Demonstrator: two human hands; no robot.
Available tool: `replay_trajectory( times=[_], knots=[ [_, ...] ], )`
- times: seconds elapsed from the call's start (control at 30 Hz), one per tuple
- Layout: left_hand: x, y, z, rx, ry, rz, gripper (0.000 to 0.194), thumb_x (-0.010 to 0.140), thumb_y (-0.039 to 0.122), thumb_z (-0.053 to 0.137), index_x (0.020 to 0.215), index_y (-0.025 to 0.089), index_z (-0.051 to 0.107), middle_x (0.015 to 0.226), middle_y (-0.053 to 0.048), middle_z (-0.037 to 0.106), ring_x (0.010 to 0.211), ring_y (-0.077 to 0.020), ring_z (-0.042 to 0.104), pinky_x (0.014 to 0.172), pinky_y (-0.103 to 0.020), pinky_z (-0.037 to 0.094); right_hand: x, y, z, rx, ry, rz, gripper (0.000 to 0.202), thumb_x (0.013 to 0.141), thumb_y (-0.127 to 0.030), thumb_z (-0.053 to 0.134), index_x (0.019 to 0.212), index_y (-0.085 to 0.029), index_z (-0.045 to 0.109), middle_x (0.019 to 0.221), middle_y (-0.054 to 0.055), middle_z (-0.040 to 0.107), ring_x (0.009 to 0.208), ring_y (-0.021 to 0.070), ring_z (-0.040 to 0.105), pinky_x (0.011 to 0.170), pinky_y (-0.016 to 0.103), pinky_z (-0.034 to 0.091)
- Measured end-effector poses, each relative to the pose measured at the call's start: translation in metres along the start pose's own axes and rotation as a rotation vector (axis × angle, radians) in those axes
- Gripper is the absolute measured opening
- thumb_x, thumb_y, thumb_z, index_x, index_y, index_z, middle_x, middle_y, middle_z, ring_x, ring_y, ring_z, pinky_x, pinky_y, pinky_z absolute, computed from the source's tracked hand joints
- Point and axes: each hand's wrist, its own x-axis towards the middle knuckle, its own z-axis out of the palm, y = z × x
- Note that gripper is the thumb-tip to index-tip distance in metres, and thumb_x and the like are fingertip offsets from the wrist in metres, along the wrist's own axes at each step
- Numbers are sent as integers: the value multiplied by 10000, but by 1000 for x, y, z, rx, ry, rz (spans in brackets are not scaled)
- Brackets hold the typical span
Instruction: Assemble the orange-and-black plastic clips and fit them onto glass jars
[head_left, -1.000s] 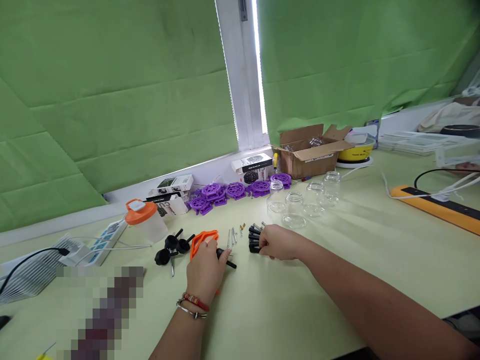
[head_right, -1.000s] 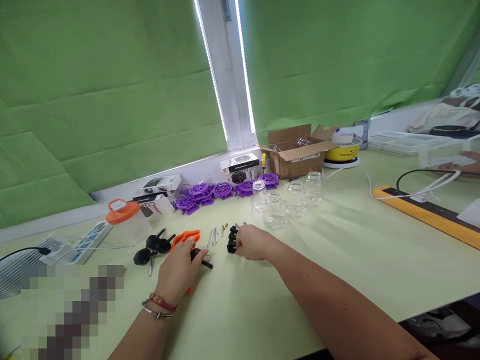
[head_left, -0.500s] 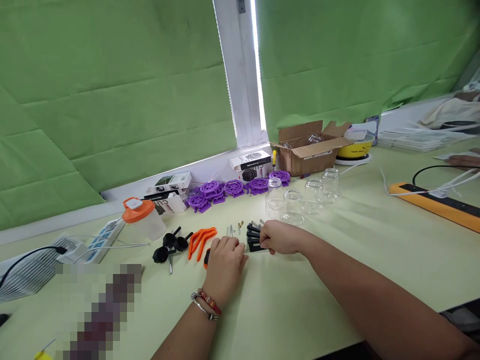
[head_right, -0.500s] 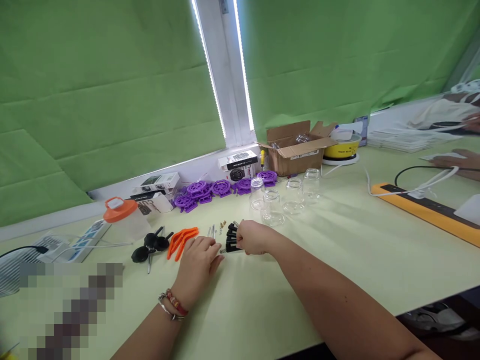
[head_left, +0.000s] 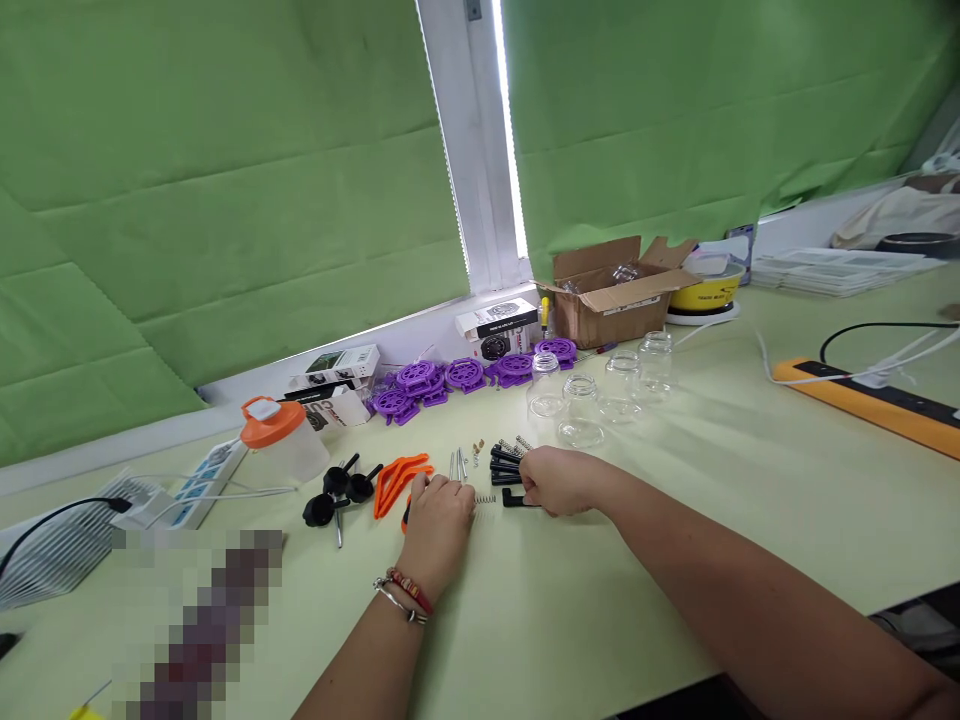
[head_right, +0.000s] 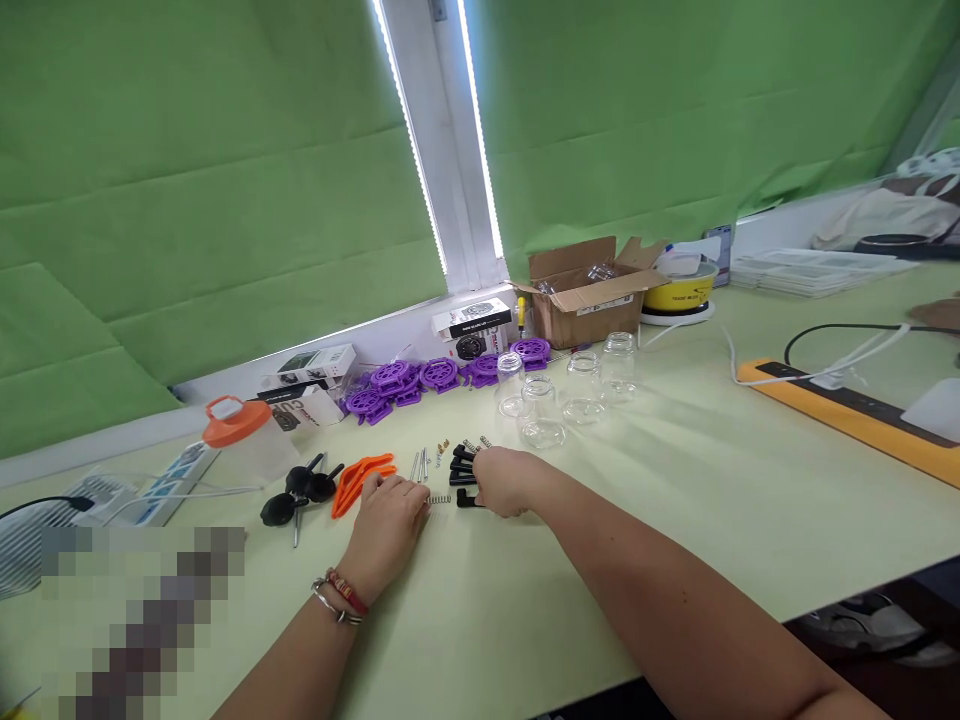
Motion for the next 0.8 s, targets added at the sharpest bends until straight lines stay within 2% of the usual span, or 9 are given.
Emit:
replay_trajectory(
  times=[0.17,0.43,0.63,0.8],
  knots=[
    [0,-4,-2,-26,26,-49,251,848,72,400,778,192,609,711,-42,650,747,-208,545,798,-386,326,2,-1,9,-144,53,-58,183,836,-279,518,805,-143,636,822,125,644,728,254,618,538,280,376],
    [0,-9,-1,-131,51,-121,219,858,118,420,820,199,619,747,-34,673,748,-194,565,811,-387,327,20,-2,31,-232,194,-181,216,904,-307,434,876,-157,588,833,117,661,780,278,646,627,326,441],
    [1,-11,1,-178,55,-137,202,857,141,428,833,205,618,764,-29,683,752,-193,573,830,-395,328,25,-3,29,-242,185,-165,213,886,-348,492,843,-164,588,812,105,662,779,269,650,621,304,420],
    [0,-14,4,-186,69,-140,194,855,151,443,829,211,625,756,-29,681,760,-198,581,834,-397,325,25,-1,24,-216,278,-150,200,887,-316,484,807,-165,587,792,94,647,756,234,632,595,271,372]
  ],
)
